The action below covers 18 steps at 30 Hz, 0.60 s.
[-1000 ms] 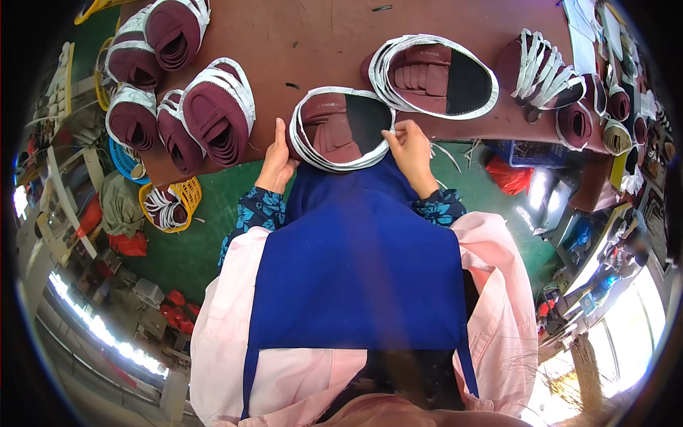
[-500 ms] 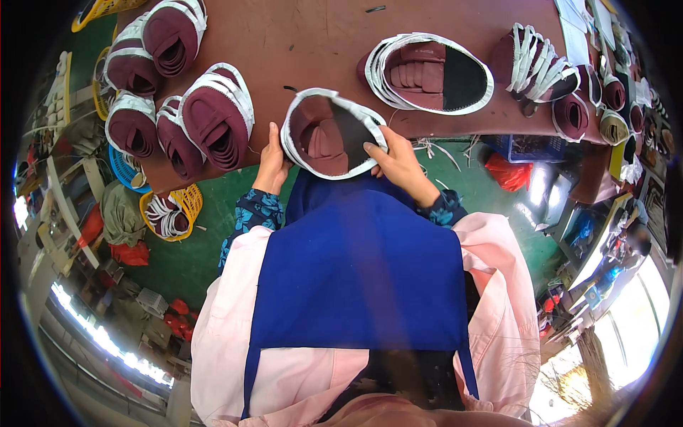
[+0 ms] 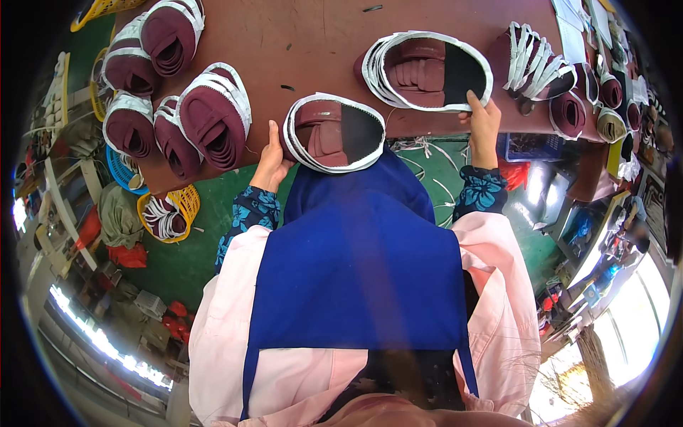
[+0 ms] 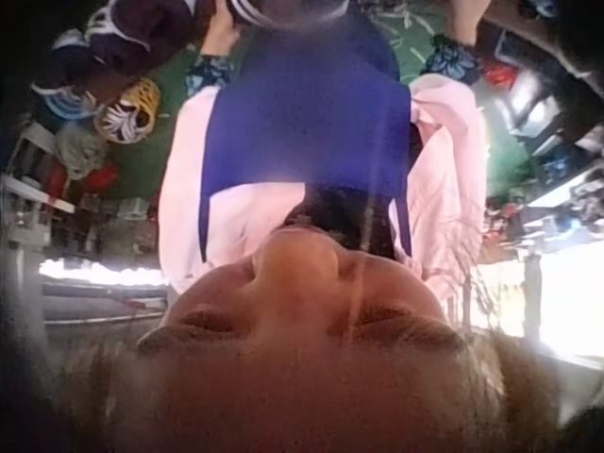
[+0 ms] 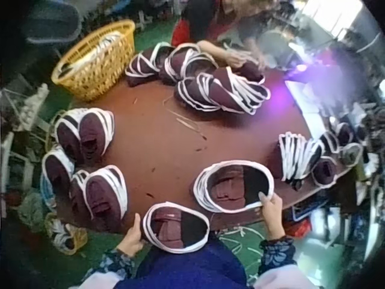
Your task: Checking, stacking, and organizing shoe upper components at a factory workstation.
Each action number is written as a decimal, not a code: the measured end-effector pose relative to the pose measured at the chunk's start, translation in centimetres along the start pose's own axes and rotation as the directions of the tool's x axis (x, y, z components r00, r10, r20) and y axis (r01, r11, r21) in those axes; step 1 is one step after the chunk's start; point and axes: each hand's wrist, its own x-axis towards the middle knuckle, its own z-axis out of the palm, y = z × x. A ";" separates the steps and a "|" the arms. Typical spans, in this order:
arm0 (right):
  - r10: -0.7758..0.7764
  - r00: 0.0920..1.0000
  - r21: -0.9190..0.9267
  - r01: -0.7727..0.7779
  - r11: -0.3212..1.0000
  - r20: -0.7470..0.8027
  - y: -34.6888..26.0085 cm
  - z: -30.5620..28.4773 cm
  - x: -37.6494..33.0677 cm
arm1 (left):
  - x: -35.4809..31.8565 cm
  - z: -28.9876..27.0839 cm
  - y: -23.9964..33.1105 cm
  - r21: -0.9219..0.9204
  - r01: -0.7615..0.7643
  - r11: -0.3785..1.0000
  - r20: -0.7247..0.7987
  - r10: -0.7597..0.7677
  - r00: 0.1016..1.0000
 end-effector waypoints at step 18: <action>-0.258 0.859 -0.652 0.505 0.565 0.442 7.8 11.4 -10.7 | 2.8 -3.2 -2.7 -0.414 0.099 0.905 -0.073 -0.142 0.987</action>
